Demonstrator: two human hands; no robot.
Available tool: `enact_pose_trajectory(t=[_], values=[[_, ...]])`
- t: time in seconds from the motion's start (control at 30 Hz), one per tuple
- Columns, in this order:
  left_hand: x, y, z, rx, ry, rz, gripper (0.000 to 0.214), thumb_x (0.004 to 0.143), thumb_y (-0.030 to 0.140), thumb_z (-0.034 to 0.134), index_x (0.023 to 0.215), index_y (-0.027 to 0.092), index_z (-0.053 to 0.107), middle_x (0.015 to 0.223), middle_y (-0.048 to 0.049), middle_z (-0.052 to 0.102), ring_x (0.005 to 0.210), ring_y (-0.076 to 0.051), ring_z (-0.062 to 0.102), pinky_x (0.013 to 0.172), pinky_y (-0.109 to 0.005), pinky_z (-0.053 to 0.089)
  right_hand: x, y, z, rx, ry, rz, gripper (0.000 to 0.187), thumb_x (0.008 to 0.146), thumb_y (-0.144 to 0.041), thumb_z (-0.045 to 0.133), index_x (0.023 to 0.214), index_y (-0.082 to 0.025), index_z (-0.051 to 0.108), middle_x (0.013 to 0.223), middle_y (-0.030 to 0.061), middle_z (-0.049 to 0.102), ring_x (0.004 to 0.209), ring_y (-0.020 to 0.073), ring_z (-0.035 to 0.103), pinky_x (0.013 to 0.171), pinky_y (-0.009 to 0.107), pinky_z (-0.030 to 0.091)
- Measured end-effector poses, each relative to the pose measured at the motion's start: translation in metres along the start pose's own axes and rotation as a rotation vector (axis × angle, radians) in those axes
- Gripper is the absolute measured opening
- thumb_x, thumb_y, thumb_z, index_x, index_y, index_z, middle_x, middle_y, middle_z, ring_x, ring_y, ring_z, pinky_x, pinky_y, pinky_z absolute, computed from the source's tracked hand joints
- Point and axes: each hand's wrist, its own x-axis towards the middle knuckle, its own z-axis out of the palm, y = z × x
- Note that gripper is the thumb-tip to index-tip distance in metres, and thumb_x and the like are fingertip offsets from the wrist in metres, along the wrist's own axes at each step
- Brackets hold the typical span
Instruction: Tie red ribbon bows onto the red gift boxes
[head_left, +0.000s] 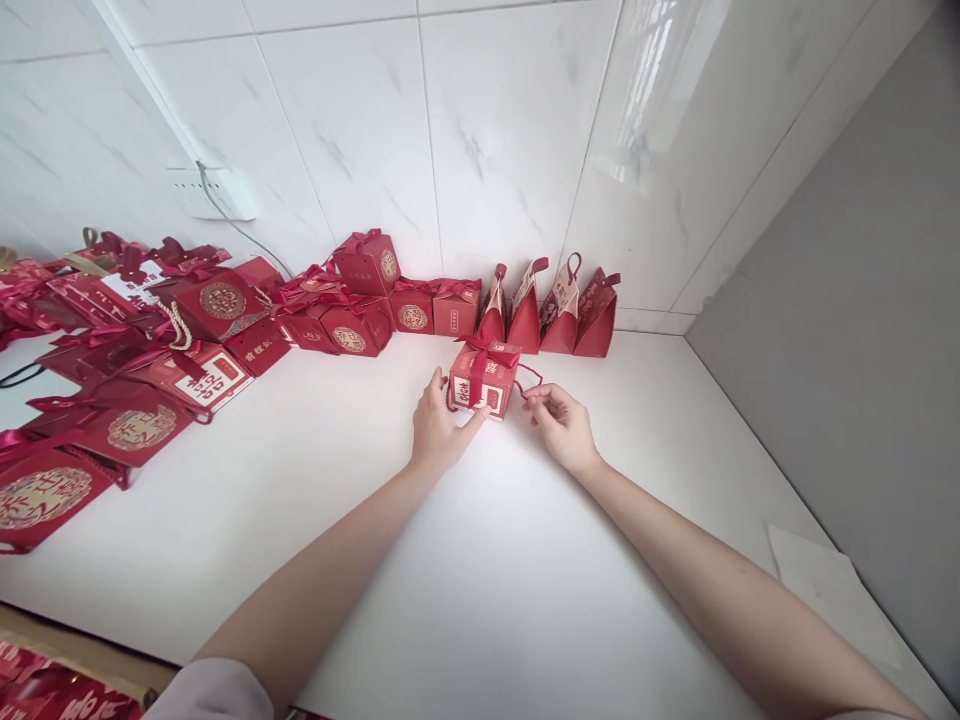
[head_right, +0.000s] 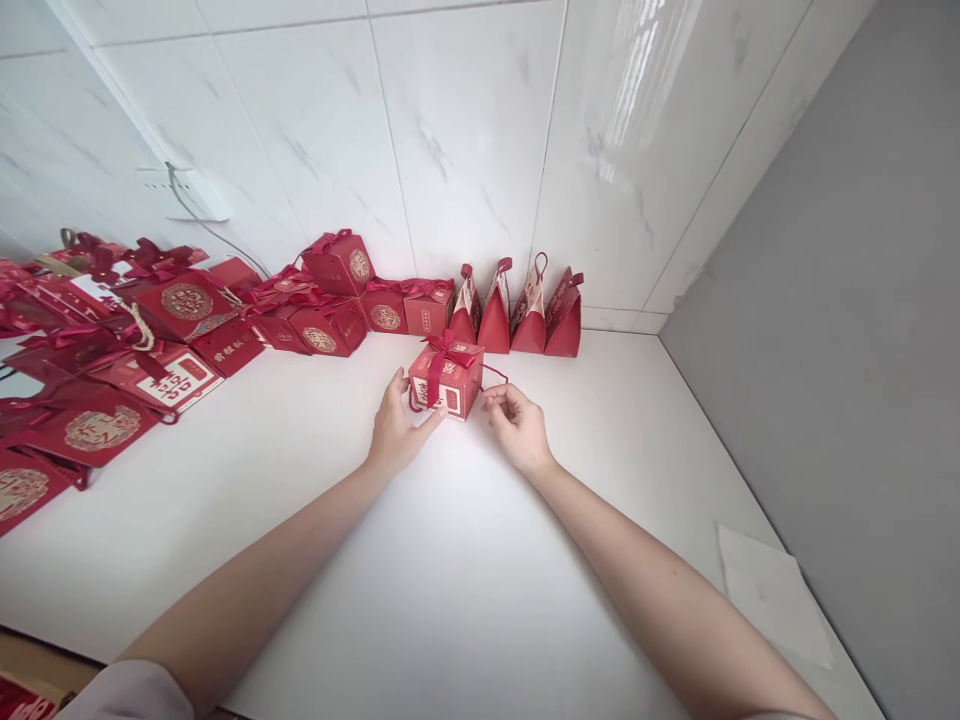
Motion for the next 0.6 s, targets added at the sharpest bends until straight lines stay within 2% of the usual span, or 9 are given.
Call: enact_pose_trajectory(t=[0.07, 0.17, 0.23, 0.3, 0.37, 0.47, 0.53, 0.6], values=[[-0.002, 0.003, 0.001, 0.113, 0.012, 0.001, 0.106, 0.068, 0.056, 0.076, 0.151, 0.019, 0.02, 0.139, -0.0194, 0.05, 0.13, -0.037, 0.047, 0.111, -0.056, 0.03, 0.004, 0.004, 0.001, 0.021, 0.04, -0.058, 0.031, 0.088, -0.042, 0.06, 0.111, -0.023, 0.058, 0.116, 0.0084, 0.063, 0.103, 0.0214, 0.062, 0.091, 0.039, 0.052], [-0.005, 0.01, 0.002, 0.163, -0.028, -0.015, 0.116, 0.066, 0.058, 0.077, 0.154, 0.02, 0.011, 0.139, -0.0206, 0.05, 0.13, -0.039, 0.047, 0.114, -0.061, 0.02, 0.012, 0.012, 0.001, 0.053, -0.039, -0.013, 0.061, 0.083, -0.043, 0.067, 0.136, -0.029, 0.043, 0.151, 0.0082, 0.039, 0.14, 0.0233, 0.038, 0.116, 0.046, 0.03], [-0.005, 0.013, 0.002, 0.164, -0.024, -0.02, 0.121, 0.065, 0.057, 0.078, 0.155, 0.022, 0.004, 0.141, -0.0209, 0.048, 0.133, -0.04, 0.044, 0.114, -0.063, 0.016, 0.015, 0.015, 0.001, 0.081, -0.114, 0.024, 0.075, 0.079, -0.044, 0.071, 0.144, -0.03, 0.035, 0.158, 0.0068, 0.03, 0.147, 0.0233, 0.026, 0.121, 0.048, 0.018], [-0.005, 0.014, 0.001, 0.155, 0.0, -0.028, 0.124, 0.064, 0.057, 0.078, 0.155, 0.023, 0.0, 0.144, -0.0214, 0.044, 0.137, -0.04, 0.04, 0.114, -0.064, 0.014, 0.014, 0.013, 0.002, 0.164, -0.213, 0.032, 0.083, 0.077, -0.044, 0.074, 0.147, -0.032, 0.032, 0.158, 0.007, 0.031, 0.146, 0.0242, 0.03, 0.12, 0.05, 0.02], [-0.004, 0.014, -0.001, 0.142, 0.025, -0.054, 0.124, 0.064, 0.058, 0.078, 0.154, 0.023, 0.0, 0.149, -0.0226, 0.038, 0.139, -0.04, 0.037, 0.115, -0.064, 0.014, 0.008, 0.008, 0.004, 0.264, -0.333, 0.047, 0.088, 0.077, -0.044, 0.075, 0.15, -0.032, 0.027, 0.151, 0.009, 0.044, 0.137, 0.0247, 0.045, 0.116, 0.051, 0.029], [-0.002, 0.011, -0.005, 0.128, 0.071, -0.111, 0.122, 0.063, 0.058, 0.079, 0.153, 0.023, 0.005, 0.154, -0.023, 0.031, 0.141, -0.041, 0.034, 0.116, -0.062, 0.017, -0.006, -0.002, 0.009, 0.304, -0.486, 0.075, 0.088, 0.084, -0.041, 0.068, 0.154, -0.029, 0.016, 0.119, 0.0083, 0.069, 0.113, 0.0227, 0.066, 0.108, 0.051, 0.041], [-0.001, 0.009, -0.009, 0.112, 0.085, -0.129, 0.119, 0.063, 0.057, 0.079, 0.153, 0.023, 0.008, 0.154, -0.0222, 0.032, 0.139, -0.04, 0.038, 0.114, -0.059, 0.025, -0.014, -0.009, 0.011, 0.262, -0.521, 0.051, 0.082, 0.088, -0.039, 0.063, 0.154, -0.027, 0.016, 0.101, 0.0047, 0.074, 0.098, 0.0215, 0.071, 0.101, 0.048, 0.047], [-0.001, 0.006, -0.012, 0.093, 0.083, -0.134, 0.115, 0.065, 0.056, 0.078, 0.152, 0.023, 0.01, 0.153, -0.0215, 0.035, 0.135, -0.038, 0.044, 0.111, -0.054, 0.034, -0.019, -0.014, 0.011, 0.187, -0.484, 0.005, 0.069, 0.09, -0.037, 0.059, 0.15, -0.028, 0.026, 0.095, 0.0028, 0.074, 0.088, 0.021, 0.072, 0.092, 0.044, 0.052]])
